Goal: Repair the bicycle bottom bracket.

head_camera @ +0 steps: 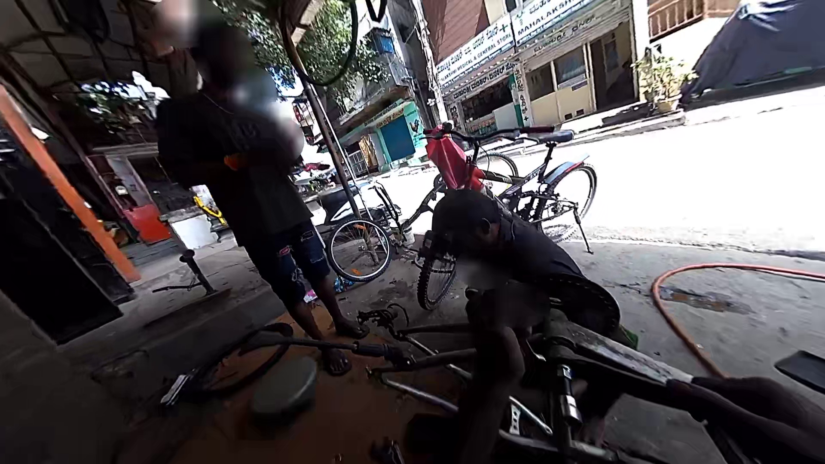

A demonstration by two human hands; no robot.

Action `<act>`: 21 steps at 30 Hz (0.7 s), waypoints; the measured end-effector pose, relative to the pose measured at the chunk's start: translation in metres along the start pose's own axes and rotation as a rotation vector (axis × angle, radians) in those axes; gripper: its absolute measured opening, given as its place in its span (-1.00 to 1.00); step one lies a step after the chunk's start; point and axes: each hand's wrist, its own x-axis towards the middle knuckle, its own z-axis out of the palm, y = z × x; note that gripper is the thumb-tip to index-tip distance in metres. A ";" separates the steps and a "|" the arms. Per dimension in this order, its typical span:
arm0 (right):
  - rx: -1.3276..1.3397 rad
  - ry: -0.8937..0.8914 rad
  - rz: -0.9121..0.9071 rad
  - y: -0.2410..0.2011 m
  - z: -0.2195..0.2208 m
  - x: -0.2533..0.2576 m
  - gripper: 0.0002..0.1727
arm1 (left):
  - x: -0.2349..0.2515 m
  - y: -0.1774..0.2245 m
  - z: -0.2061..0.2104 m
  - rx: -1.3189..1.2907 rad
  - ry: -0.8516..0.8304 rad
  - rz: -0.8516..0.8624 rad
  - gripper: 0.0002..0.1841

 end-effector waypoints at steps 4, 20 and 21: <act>0.034 -0.026 0.056 0.020 -0.005 -0.006 -0.43 | 0.037 0.053 0.002 0.319 -0.396 0.312 -0.70; 0.013 -0.049 -0.016 0.021 -0.010 -0.003 -0.36 | -0.094 0.007 -0.264 0.611 -0.975 -1.103 -0.61; 0.008 -0.044 -0.015 0.021 -0.009 -0.001 -0.36 | -0.105 -0.003 -0.273 0.516 -0.877 -1.111 -0.62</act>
